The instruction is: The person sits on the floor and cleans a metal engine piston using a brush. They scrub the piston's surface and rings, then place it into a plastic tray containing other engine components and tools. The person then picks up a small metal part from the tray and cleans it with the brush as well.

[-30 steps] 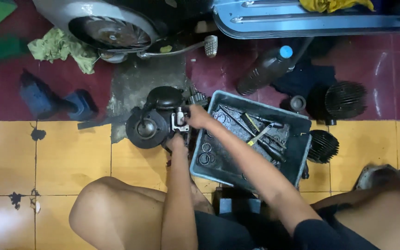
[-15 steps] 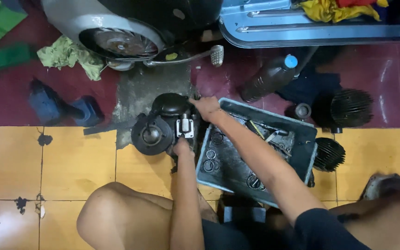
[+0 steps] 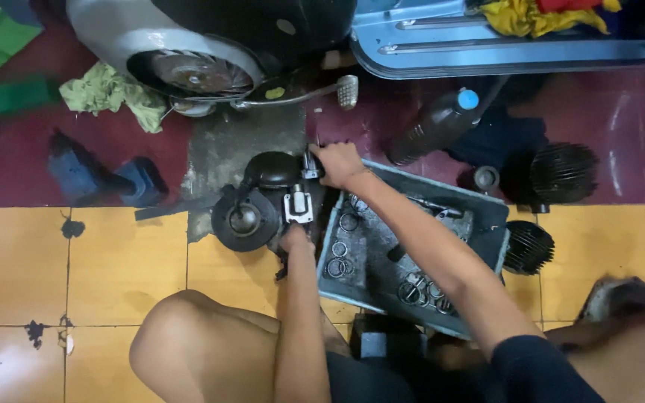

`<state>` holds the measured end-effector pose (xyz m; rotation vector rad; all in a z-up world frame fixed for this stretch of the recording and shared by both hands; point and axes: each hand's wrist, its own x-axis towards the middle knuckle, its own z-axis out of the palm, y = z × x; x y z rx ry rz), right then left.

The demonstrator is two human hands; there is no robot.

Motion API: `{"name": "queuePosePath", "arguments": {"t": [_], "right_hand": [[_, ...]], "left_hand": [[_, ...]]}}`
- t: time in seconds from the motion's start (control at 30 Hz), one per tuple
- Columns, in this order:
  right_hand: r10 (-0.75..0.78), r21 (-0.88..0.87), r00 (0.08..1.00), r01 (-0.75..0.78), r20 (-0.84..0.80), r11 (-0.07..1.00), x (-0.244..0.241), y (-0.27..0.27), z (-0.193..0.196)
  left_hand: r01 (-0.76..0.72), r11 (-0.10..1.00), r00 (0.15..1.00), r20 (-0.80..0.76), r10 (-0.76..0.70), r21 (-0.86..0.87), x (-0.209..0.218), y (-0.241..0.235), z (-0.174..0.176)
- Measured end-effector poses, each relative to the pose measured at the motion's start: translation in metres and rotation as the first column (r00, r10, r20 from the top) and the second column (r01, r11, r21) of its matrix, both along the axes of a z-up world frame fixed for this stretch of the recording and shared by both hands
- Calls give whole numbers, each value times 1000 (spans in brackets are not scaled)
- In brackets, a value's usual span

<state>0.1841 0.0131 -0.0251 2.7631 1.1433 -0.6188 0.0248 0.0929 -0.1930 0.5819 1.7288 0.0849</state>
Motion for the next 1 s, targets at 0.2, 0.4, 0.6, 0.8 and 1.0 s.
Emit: {"name": "queuePosePath", "arguments": {"t": [0.2, 0.4, 0.6, 0.8, 1.0], "right_hand": [[-321, 488, 937, 347, -139, 801, -30, -48, 58], [-461, 606, 841, 530, -285, 593, -84, -130, 131], [-682, 327, 628, 778, -375, 537, -121, -182, 123], [-743, 250, 515, 857, -428, 450, -168, -214, 59], [-799, 198, 423, 906, -427, 374, -195, -208, -11]], "left_hand": [[196, 967, 981, -38, -192, 161, -1, 21, -131], [584, 806, 804, -215, -555, 101, -25, 25, 11], [982, -107, -6, -534, -845, 157, -39, 53, -1], [882, 170, 342, -350, -872, 440, -36, -54, 210], [933, -130, -98, -112, -989, 336, -44, -131, 181]]}}
